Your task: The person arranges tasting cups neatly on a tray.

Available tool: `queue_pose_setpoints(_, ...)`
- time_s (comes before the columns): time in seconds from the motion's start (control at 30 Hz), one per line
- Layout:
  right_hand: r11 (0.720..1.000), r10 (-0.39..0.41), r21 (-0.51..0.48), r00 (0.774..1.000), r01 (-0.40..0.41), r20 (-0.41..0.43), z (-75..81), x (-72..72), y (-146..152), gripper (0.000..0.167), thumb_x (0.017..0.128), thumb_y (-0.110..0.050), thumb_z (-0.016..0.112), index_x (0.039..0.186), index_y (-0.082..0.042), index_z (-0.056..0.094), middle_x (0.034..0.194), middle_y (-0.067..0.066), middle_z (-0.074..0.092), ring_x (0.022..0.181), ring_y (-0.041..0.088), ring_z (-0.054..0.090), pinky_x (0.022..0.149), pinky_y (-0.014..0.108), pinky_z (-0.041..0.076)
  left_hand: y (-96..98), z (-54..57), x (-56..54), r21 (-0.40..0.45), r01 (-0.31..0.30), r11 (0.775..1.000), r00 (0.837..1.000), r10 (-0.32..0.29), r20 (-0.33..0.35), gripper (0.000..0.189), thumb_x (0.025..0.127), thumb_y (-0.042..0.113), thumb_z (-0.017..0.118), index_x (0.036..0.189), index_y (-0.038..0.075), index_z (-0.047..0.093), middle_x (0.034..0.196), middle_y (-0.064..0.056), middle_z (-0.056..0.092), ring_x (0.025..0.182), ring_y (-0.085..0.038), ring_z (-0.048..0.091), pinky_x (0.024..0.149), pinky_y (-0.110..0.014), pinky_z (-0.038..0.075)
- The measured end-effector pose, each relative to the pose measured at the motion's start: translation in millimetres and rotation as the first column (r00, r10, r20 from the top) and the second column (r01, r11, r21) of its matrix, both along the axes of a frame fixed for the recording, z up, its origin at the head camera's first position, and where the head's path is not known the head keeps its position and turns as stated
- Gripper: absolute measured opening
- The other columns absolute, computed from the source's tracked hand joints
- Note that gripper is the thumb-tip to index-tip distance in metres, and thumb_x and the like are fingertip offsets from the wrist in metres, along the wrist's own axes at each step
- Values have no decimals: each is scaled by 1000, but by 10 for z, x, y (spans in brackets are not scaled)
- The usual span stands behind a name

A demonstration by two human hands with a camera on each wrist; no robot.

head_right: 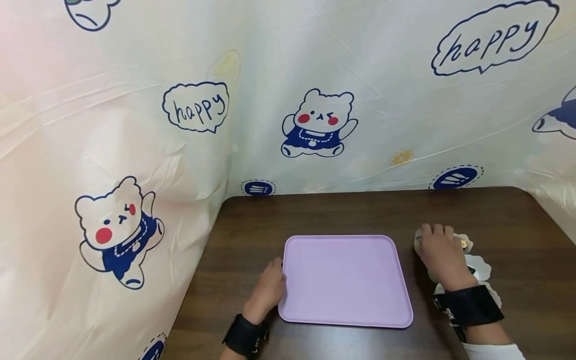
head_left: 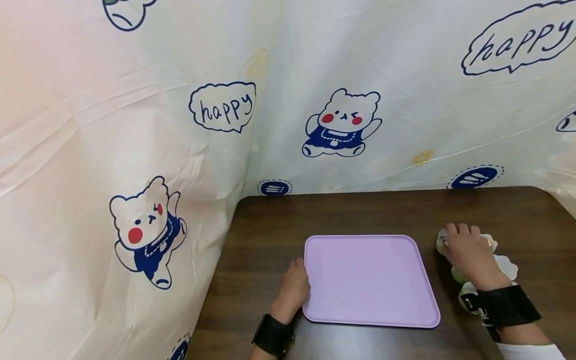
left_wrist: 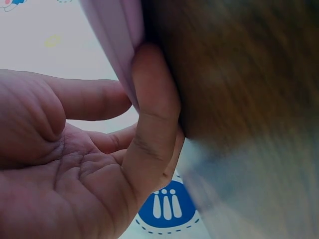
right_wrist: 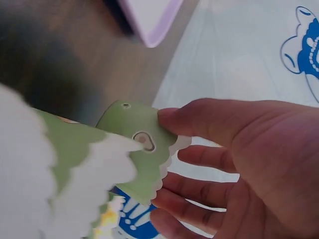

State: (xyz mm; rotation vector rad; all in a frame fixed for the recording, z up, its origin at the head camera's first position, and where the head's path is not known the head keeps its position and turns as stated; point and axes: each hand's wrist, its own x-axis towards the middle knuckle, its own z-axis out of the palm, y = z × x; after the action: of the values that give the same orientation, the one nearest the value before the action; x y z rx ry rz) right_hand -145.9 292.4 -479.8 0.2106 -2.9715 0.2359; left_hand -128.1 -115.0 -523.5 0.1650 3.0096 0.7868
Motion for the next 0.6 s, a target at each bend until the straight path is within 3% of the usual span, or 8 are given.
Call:
queue_pose_setpoints(0.13, 1000, 15, -21, 999, -16, -29, 100, -12, -61, 53, 85, -13, 79, 119, 18, 53, 103, 43, 56, 91, 59, 53, 73, 69, 50, -11, 0, -8, 2, -2, 1000, 1000, 2, 5, 24, 93, -5, 63, 114, -12, 52, 98, -25, 58, 83, -44, 65, 73, -53, 54)
queue_pose_setpoints(0.33, 994, -10, -109, 993, 23, 118, 264, -45, -211, 56, 92, -15, 73, 128, 18, 47, 111, 46, 47, 88, 55, 57, 74, 65, 55, -11, 11, -28, -4, -12, 1000, 999, 12, 37, 24, 94, -5, 62, 115, -12, 53, 99, -25, 58, 85, -44, 65, 75, -53, 54)
queue_pose_setpoints(0.6, 991, 9, -135, 992, 8, 124, 315, -69, -432, 54, 93, -15, 71, 130, 16, 47, 112, 42, 46, 92, 51, 58, 72, 60, 56, -12, -11, -19, -30, 10, 999, 1000, -10, 8, 26, 90, -9, 61, 115, -12, 53, 100, -25, 61, 86, -43, 65, 77, -52, 55)
